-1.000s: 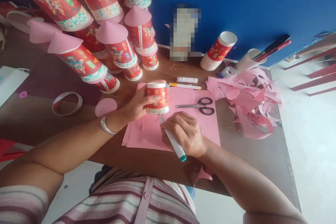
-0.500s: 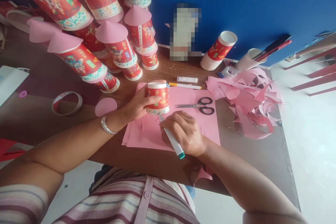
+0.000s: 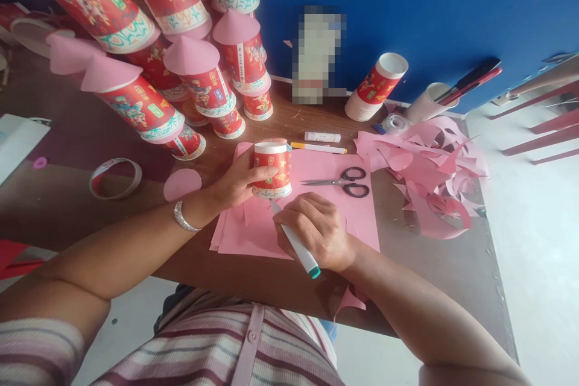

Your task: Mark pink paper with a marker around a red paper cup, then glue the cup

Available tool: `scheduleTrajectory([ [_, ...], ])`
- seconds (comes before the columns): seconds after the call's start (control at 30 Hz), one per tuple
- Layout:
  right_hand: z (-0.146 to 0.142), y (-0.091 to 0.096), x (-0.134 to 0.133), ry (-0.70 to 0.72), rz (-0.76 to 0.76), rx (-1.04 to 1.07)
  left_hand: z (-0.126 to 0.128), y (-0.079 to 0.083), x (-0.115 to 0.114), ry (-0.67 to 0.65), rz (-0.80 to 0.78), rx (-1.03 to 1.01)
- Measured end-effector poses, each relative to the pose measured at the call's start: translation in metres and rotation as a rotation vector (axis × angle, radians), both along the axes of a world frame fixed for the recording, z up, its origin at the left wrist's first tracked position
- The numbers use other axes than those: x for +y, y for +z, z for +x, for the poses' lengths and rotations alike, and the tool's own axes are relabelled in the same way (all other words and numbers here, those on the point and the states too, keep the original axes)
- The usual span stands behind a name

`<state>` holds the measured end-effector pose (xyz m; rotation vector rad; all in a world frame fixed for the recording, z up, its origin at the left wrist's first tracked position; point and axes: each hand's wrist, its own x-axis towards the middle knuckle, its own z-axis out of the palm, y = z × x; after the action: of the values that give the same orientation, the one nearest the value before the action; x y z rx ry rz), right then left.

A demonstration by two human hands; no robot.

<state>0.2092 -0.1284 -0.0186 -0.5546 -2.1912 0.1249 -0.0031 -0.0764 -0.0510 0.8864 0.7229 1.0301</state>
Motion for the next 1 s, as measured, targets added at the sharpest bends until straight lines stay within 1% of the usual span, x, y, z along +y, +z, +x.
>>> scheduleTrajectory([
  [0.17, -0.0003, 0.0008, -0.0010, 0.006, 0.016, 0.021, 0.0001, 0.0037, 0.0003, 0.030, 0.007, -0.024],
  [0.47, -0.0017, 0.0011, -0.0002, 0.014, 0.024, 0.018, -0.0018, 0.0007, 0.0032, 0.024, 0.044, -0.068],
  [0.63, -0.0005, 0.0003, 0.0003, 0.015, 0.012, 0.015, -0.0015, 0.0046, 0.0031, 0.002, 0.042, -0.094],
  [0.8, -0.0008, 0.0011, 0.0007, 0.037, -0.011, 0.002, -0.0006, 0.0082, 0.0017, -0.009, 0.023, -0.076],
  [1.0, -0.0013, 0.0003, 0.0006, 0.058, -0.016, -0.017, 0.0021, 0.0030, 0.0011, 0.043, 0.011, -0.022],
])
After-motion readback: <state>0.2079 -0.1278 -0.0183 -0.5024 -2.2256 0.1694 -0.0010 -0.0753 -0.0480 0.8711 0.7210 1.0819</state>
